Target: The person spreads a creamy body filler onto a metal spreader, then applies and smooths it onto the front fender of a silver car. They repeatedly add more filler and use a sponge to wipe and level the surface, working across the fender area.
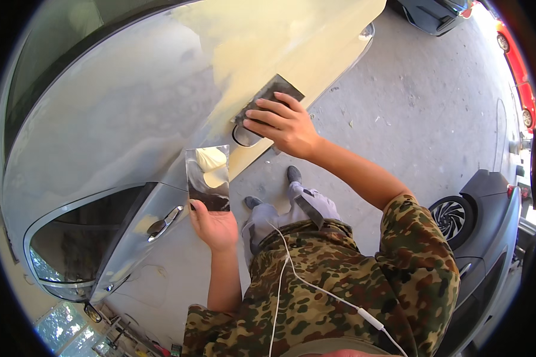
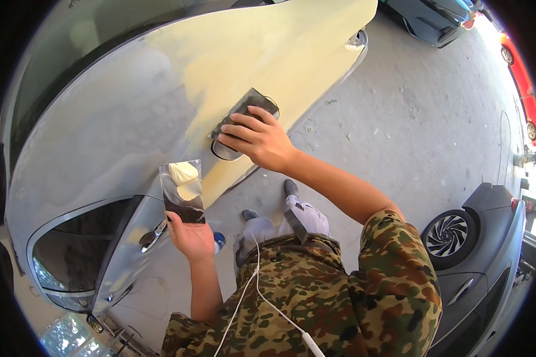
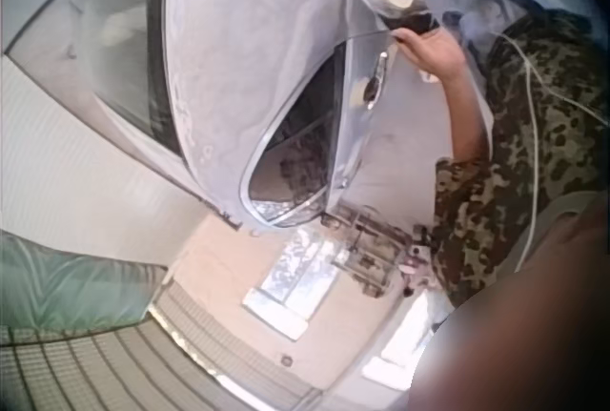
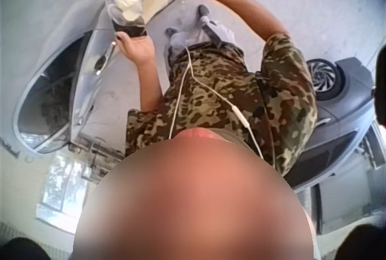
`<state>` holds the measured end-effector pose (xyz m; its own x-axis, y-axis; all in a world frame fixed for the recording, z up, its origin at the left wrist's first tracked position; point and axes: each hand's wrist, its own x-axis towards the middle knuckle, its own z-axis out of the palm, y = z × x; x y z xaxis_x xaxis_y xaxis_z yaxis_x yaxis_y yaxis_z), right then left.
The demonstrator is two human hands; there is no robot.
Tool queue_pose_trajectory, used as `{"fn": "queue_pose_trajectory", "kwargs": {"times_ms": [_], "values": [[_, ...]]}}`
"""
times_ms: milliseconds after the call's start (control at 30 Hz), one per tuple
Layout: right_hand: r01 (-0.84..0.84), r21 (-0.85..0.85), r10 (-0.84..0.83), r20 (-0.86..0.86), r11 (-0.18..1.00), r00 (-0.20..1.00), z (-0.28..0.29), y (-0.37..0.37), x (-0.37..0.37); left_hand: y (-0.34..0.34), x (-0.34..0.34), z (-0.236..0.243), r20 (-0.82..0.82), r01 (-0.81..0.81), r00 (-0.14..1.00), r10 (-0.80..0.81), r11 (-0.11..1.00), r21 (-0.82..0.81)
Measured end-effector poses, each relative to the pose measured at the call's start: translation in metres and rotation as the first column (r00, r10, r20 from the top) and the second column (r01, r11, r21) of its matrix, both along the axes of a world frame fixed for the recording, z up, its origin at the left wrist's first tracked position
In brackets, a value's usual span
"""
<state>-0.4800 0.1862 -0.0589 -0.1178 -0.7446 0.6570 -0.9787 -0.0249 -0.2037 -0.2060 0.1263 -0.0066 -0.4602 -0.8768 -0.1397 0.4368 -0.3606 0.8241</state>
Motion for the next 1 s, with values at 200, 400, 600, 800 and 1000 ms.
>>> {"fn": "queue_pose_trajectory", "kwargs": {"times_ms": [200, 400, 600, 800, 1000], "values": [[0.242, -0.264, -0.253, -0.011, 0.934, 0.967, 0.051, -0.045, -0.061, -0.001, 0.001, 0.002, -0.001, 0.042, 0.999, -0.042, 0.999, -0.016], [0.173, -0.320, -0.191, -0.024, 0.932, 0.981, 0.037, -0.084, -0.060, -0.004, -0.002, -0.001, -0.027, 0.050, 0.998, -0.051, 0.999, -0.010], [0.088, -0.166, -0.098, -0.059, 0.982, 0.993, 0.007, -0.048, -0.019, -0.005, -0.005, 0.001, -0.018, 0.072, 0.997, -0.072, 0.997, -0.004], [0.011, -0.027, -0.013, -0.080, 1.000, 0.997, -0.015, -0.019, -0.016, -0.007, -0.014, -0.001, -0.016, 0.107, 0.994, -0.107, 0.994, -0.022], [0.051, -0.121, -0.061, -0.081, 0.991, 0.995, 0.004, -0.001, -0.039, -0.006, -0.012, -0.003, -0.003, 0.155, 0.988, -0.155, 0.988, -0.022]]}}
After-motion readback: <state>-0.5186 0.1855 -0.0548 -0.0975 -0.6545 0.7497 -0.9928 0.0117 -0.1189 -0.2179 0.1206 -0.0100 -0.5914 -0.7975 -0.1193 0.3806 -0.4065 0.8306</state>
